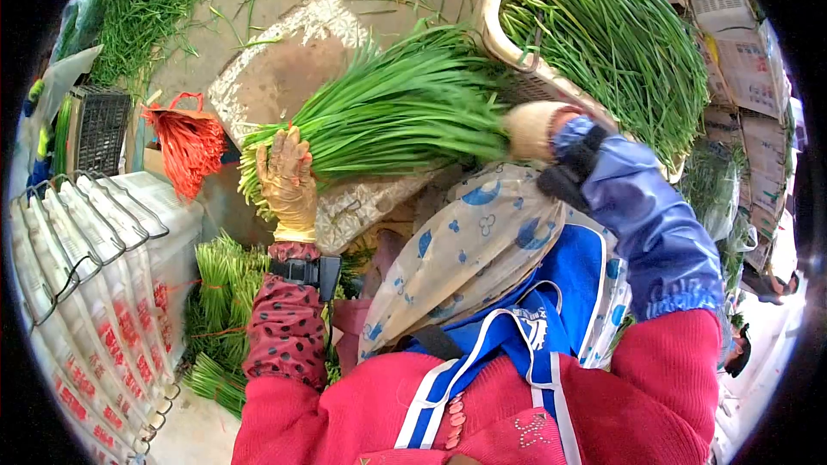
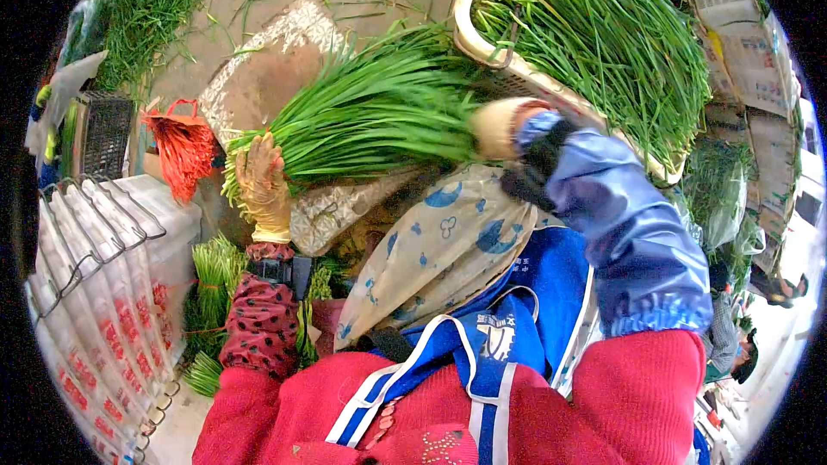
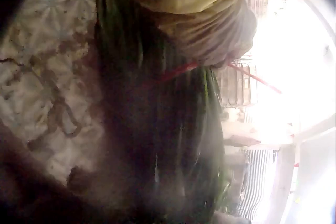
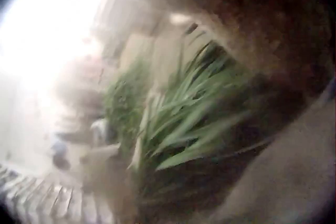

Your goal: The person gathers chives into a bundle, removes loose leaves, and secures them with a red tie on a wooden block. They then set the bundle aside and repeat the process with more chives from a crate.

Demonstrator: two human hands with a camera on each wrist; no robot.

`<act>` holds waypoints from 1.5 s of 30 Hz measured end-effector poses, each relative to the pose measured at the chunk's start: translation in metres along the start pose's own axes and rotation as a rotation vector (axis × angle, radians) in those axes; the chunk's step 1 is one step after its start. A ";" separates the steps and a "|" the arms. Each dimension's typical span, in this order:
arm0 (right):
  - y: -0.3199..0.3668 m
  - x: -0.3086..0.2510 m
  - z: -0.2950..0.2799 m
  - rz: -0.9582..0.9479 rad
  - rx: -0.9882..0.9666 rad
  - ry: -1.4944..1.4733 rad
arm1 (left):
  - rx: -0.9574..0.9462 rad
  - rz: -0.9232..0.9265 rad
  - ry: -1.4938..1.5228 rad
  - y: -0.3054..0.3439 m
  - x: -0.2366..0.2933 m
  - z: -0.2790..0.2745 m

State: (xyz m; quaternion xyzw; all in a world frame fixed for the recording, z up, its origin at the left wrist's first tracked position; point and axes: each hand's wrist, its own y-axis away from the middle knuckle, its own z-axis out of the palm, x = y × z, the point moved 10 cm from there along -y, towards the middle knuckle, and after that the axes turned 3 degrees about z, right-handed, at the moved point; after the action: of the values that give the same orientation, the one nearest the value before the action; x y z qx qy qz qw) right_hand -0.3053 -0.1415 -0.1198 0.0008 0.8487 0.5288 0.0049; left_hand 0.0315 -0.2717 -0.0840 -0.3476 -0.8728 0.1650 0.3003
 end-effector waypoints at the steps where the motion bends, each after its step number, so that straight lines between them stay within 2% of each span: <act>1: -0.011 0.048 0.047 0.046 -0.050 0.063 | 0.006 0.007 0.000 0.000 0.003 -0.002; 2: 0.037 0.048 0.029 0.173 -0.105 0.039 | 0.005 0.014 -0.006 -0.001 0.005 -0.003; 3: 0.014 0.097 0.074 0.150 -0.024 0.110 | 0.004 0.012 -0.005 -0.001 0.006 -0.003; 4: 0.026 0.143 0.085 0.328 0.102 0.079 | 0.006 0.011 -0.005 0.001 0.006 -0.003; 5: 0.043 0.158 0.082 0.421 0.063 0.057 | 0.004 0.009 -0.008 0.002 0.006 -0.003; 6: 0.063 0.148 0.060 0.447 0.103 0.048 | 0.021 0.025 -0.009 0.004 0.008 -0.004; 7: 0.077 0.130 0.035 0.472 0.142 0.034 | 0.029 0.021 -0.016 0.004 0.008 -0.004; 9: 0.082 0.100 -0.018 0.344 0.463 -0.182 | 0.035 0.021 -0.026 0.005 0.009 -0.004; 11: 0.092 0.031 -0.078 0.105 0.641 -0.330 | 0.014 0.089 -0.067 0.005 0.011 -0.009; 12: 0.087 -0.005 -0.096 0.052 0.587 -0.374 | 0.016 0.133 -0.062 0.003 0.015 -0.006; 13: 0.083 -0.049 -0.112 -0.088 0.502 -0.448 | 0.005 0.100 -0.001 0.004 0.007 0.002; 15: 0.081 -0.120 -0.136 -0.408 0.731 -0.395 | -0.007 -0.196 0.307 0.031 -0.028 0.009; 17: 0.067 -0.166 -0.146 -0.408 0.551 -0.202 | 0.032 -0.506 0.658 0.046 -0.062 0.024; 18: 0.008 -0.173 -0.135 -0.300 0.505 -0.169 | 0.050 -0.613 0.756 0.046 -0.068 0.028; 19: -0.048 -0.180 -0.124 -0.194 0.454 -0.130 | 0.023 -0.626 0.766 0.040 -0.060 0.028; 21: -0.026 -0.127 -0.110 -0.099 0.491 -0.416 | -0.094 -0.149 0.203 0.009 -0.032 0.015; 23: -0.043 -0.095 -0.089 -0.005 0.553 -0.420 | -0.056 0.184 -0.130 0.004 -0.012 0.009; 25: -0.046 -0.077 -0.082 0.064 0.528 -0.394 | -0.041 -0.209 0.502 0.046 -0.113 0.045; 26: -0.088 -0.076 -0.077 0.139 0.610 -0.337 | -0.023 -0.372 0.863 0.065 -0.155 0.068; 27: -0.058 -0.075 -0.087 0.156 0.526 -0.382 | -0.047 -0.358 0.766 0.055 -0.136 0.060; 29: -0.073 -0.079 -0.082 0.160 0.485 -0.391 | -0.086 -0.271 0.511 0.030 -0.097 0.041; 30: -0.062 -0.078 -0.086 0.157 0.626 -0.380 | -0.091 -0.258 0.477 0.021 -0.091 0.037; 38: 0.022 -0.125 -0.158 -0.023 0.769 -0.290 | -0.095 -0.196 0.320 -0.036 -0.052 0.012; 45: 0.059 -0.158 -0.191 -0.123 0.876 -0.266 | -0.082 -0.220 0.272 -0.038 -0.056 -0.008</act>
State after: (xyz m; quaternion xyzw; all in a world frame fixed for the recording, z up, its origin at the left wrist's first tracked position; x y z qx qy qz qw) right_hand -0.1490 -0.2882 0.0185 0.0204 0.9827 0.1143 0.1442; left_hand 0.0493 -0.3371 -0.0818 -0.2813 -0.8628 0.0469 0.4174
